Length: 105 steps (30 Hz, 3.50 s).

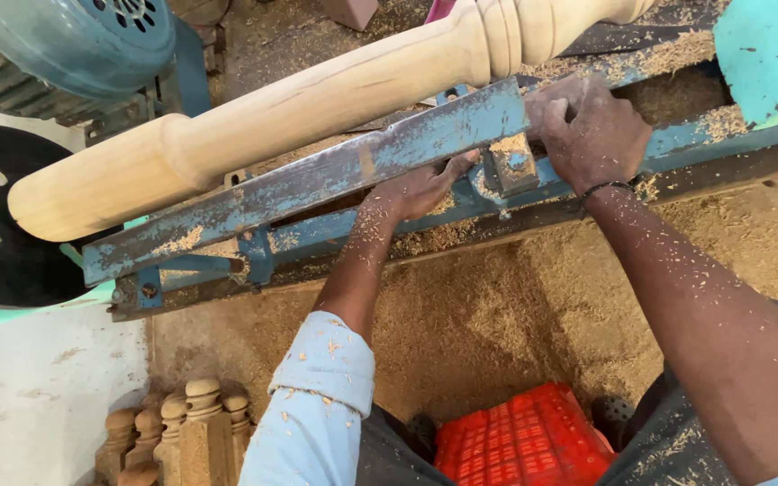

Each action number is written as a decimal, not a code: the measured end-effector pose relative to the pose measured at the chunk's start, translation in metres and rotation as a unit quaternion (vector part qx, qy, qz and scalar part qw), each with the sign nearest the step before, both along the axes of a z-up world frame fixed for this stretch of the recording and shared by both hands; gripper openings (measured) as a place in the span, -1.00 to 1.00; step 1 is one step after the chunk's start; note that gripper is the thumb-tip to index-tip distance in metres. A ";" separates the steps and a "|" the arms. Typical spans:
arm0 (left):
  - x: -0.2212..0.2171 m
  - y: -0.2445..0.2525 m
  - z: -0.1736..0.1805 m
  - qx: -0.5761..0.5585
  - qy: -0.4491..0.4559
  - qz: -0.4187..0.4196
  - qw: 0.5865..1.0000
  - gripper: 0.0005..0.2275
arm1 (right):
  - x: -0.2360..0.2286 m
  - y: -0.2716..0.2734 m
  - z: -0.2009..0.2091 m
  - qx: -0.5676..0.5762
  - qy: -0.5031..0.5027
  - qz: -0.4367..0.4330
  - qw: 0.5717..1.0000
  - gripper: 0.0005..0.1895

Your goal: The person operates a lathe to shape a wooden spindle, using hands to adjust the piece and clear sawdust from the machine bed.

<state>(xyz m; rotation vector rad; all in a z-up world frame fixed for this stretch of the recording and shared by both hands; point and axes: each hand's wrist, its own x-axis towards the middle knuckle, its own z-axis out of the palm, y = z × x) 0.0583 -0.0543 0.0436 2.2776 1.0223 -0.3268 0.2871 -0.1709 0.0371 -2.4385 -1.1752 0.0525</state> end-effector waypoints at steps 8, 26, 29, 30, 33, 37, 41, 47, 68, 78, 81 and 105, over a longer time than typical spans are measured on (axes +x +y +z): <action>-0.012 -0.014 -0.025 0.041 -0.019 0.153 0.987 -0.23 | 0.000 0.000 0.001 0.012 0.002 -0.003 1.000 -0.63; -0.052 -0.109 0.038 0.202 -0.296 0.110 0.927 -0.54 | 0.009 0.003 -0.021 0.018 -0.008 0.003 1.000 -0.70; -0.049 -0.087 0.040 0.194 -0.142 0.133 0.962 -0.50 | 0.007 -0.002 -0.019 0.039 -0.052 0.012 0.998 -0.70; -0.045 -0.074 0.038 0.181 -0.074 0.134 0.972 -0.49 | 0.006 -0.003 -0.017 0.049 -0.073 0.015 0.996 -0.71; -0.038 -0.048 0.026 0.106 -0.025 0.083 0.991 -0.33 | 0.004 -0.006 -0.013 0.080 -0.089 0.020 0.993 -0.68; -0.010 -0.017 0.001 0.040 0.096 0.089 0.991 -0.31 | 0.005 -0.004 -0.014 0.048 -0.045 0.009 0.998 -0.70; 0.008 -0.007 -0.015 0.044 0.115 0.022 0.992 -0.37 | 0.007 -0.005 -0.016 0.056 -0.054 0.018 0.997 -0.67; 0.011 -0.003 -0.020 0.015 0.161 -0.032 0.986 -0.42 | 0.006 0.000 -0.019 0.065 -0.117 0.017 0.991 -0.64; 0.000 -0.008 -0.028 0.124 -0.093 0.160 0.975 -0.47 | 0.008 -0.002 -0.022 0.058 -0.074 0.020 0.995 -0.65; -0.009 -0.022 -0.026 0.177 -0.375 0.224 0.882 -0.60 | 0.004 -0.002 -0.003 0.042 -0.004 0.006 0.999 -0.64; -0.016 -0.041 -0.016 0.021 -0.548 0.320 0.772 -0.58 | 0.002 -0.005 0.000 0.032 0.036 0.004 0.999 -0.68; -0.033 -0.116 -0.017 0.337 -0.245 -0.010 0.909 -0.23 | -0.002 -0.009 0.004 0.042 -0.002 0.010 0.999 -0.68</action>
